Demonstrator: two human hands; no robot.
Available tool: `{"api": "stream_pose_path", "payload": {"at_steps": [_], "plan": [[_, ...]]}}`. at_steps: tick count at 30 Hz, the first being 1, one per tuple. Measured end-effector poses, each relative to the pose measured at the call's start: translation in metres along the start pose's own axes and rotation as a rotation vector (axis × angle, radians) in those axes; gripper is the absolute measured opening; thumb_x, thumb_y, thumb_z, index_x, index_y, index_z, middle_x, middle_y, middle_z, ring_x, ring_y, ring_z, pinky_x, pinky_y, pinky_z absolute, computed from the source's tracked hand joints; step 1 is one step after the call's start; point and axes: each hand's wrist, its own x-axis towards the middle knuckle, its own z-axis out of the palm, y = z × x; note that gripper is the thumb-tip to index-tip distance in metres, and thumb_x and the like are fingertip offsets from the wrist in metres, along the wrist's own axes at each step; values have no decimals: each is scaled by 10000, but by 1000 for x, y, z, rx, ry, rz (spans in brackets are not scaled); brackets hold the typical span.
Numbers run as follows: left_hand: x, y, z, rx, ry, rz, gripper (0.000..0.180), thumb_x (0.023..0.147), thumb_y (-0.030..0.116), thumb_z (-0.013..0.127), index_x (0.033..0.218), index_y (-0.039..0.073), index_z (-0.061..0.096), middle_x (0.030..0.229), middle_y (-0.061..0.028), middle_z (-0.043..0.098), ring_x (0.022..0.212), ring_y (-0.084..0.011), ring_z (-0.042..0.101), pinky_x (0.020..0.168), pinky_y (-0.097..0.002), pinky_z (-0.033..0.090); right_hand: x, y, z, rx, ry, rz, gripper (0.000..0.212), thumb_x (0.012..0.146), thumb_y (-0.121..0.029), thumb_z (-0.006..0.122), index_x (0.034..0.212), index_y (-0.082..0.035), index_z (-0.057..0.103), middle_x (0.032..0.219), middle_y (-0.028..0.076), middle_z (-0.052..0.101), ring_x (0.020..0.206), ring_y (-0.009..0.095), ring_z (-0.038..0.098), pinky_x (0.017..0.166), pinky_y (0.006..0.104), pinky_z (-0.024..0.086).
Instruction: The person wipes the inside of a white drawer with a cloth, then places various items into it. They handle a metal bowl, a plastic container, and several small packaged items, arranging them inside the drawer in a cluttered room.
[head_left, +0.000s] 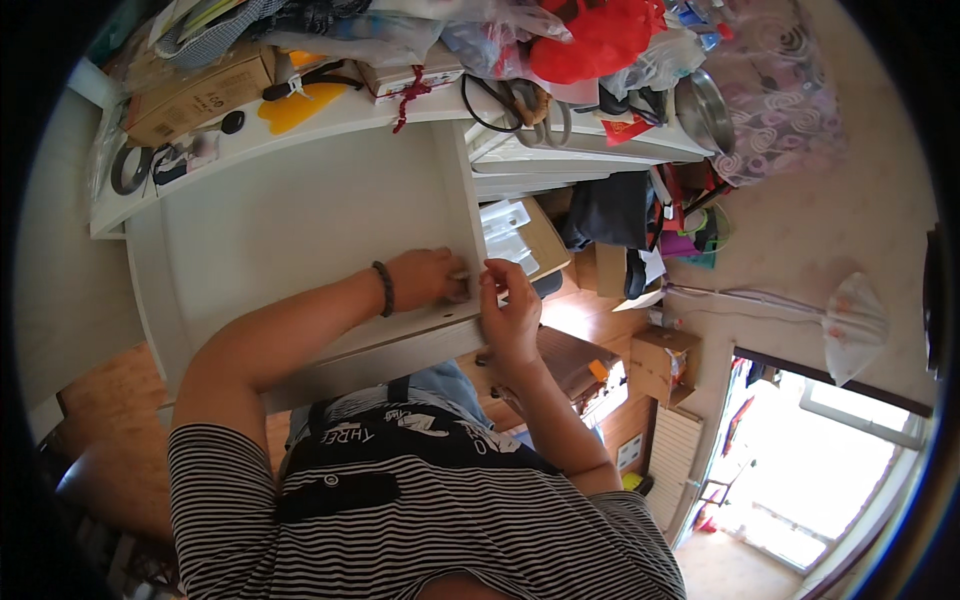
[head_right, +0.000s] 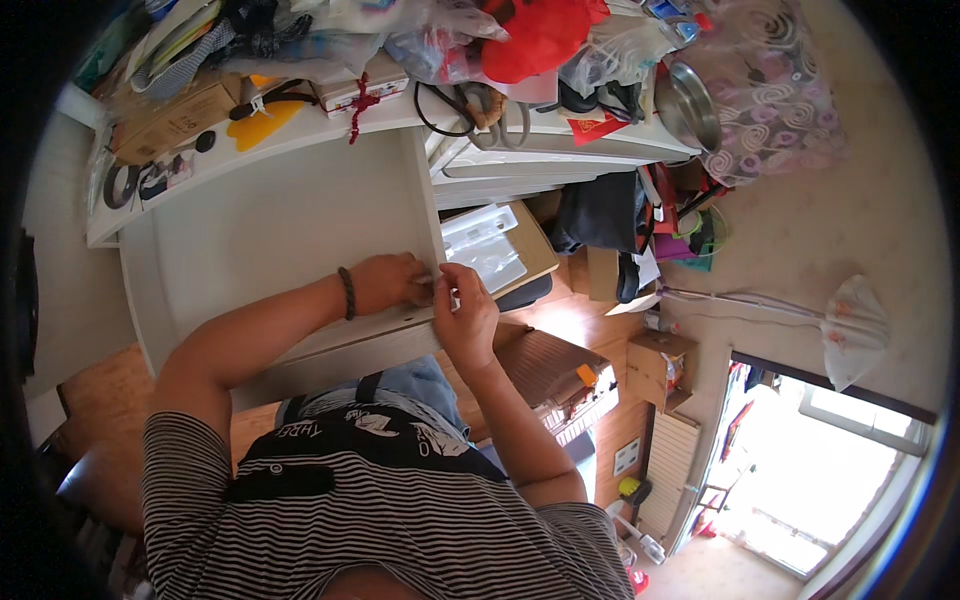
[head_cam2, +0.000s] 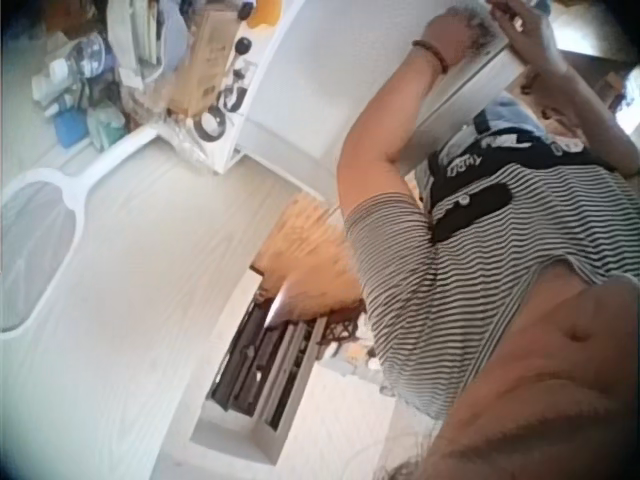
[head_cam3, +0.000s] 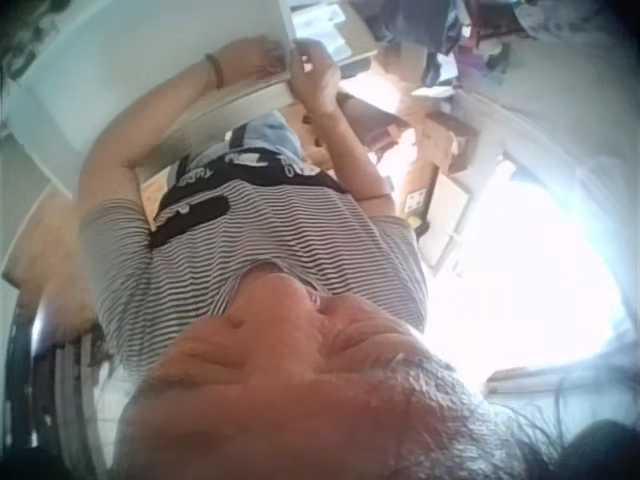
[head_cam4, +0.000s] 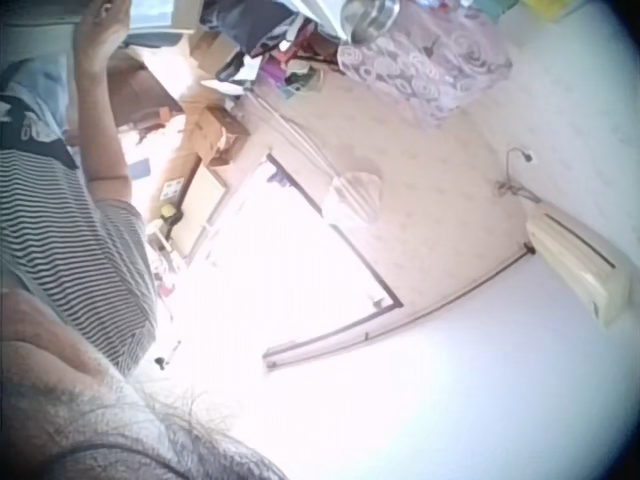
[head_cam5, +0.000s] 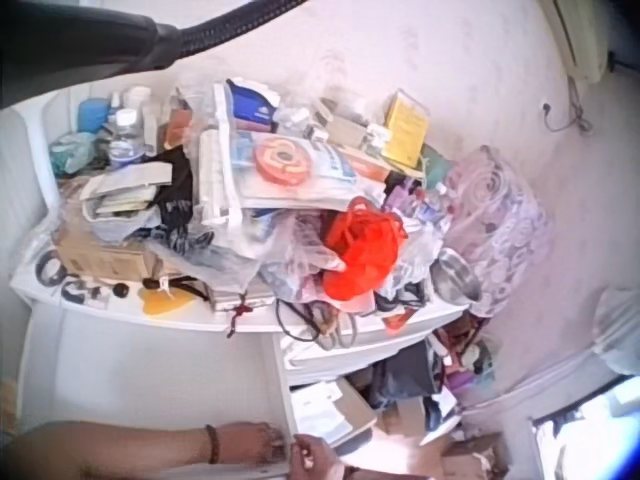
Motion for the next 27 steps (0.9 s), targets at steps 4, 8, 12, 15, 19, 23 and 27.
{"api": "stream_pose_path", "payload": {"at_steps": [4, 8, 12, 15, 19, 23, 27], "plan": [[4, -5, 17, 172, -1, 144, 182, 802, 203, 524, 872, 113, 665, 1022, -80, 556, 938, -250, 535, 809, -339, 477, -1, 2, 1, -13, 1, -10, 147, 812, -8, 574, 958, -22, 585, 817, 126, 626, 665, 255, 616, 600, 312, 495], [0, 2, 0, 219, -86, -28, 181, 776, 150, 554, 929, 118, 647, 980, -79, 556, 943, -254, 543, 793, -342, 488, -1, 2, 1, -11, -2, 15, 146, 809, -11, 573, 954, -24, 587, 814, 123, 627, 664, 255, 619, 597, 309, 497], [-38, -13, -35, -244, 135, -434, 182, 724, 54, 610, 905, 59, 591, 899, -81, 554, 821, -223, 572, 702, -326, 500, -1, 3, 0, 5, 6, 22, 148, 803, -7, 575, 949, -25, 588, 812, 116, 628, 658, 247, 619, 589, 301, 495], [-44, -13, -48, -678, 386, -764, 188, 719, 7, 611, 892, 20, 539, 812, -63, 546, 704, -157, 566, 618, -288, 488, 0, 2, -1, -10, -9, 31, 150, 799, -4, 576, 947, -25, 589, 814, 114, 629, 651, 240, 619, 582, 300, 493], [-55, -38, -63, -730, 786, -947, 132, 790, 38, 591, 882, -8, 509, 765, -45, 560, 645, -104, 539, 551, -266, 477, 0, 1, -1, 2, -6, 20, 151, 796, -3, 578, 945, -26, 590, 806, 112, 626, 637, 237, 611, 578, 303, 490], [-84, -75, -71, -573, 1072, -925, 146, 780, 23, 614, 861, -9, 497, 877, -78, 577, 758, -143, 567, 640, -276, 491, 1, 0, -1, 11, -9, 16, 151, 793, -3, 583, 942, -27, 592, 794, 113, 624, 625, 238, 603, 576, 307, 486], [-116, -69, -61, -231, 678, -639, 180, 748, 29, 657, 835, -1, 503, 1071, -114, 538, 933, -213, 540, 726, -300, 486, 0, 1, -1, 10, -20, 23, 145, 789, 1, 586, 931, -25, 595, 785, 113, 624, 617, 239, 598, 573, 308, 484]]}}
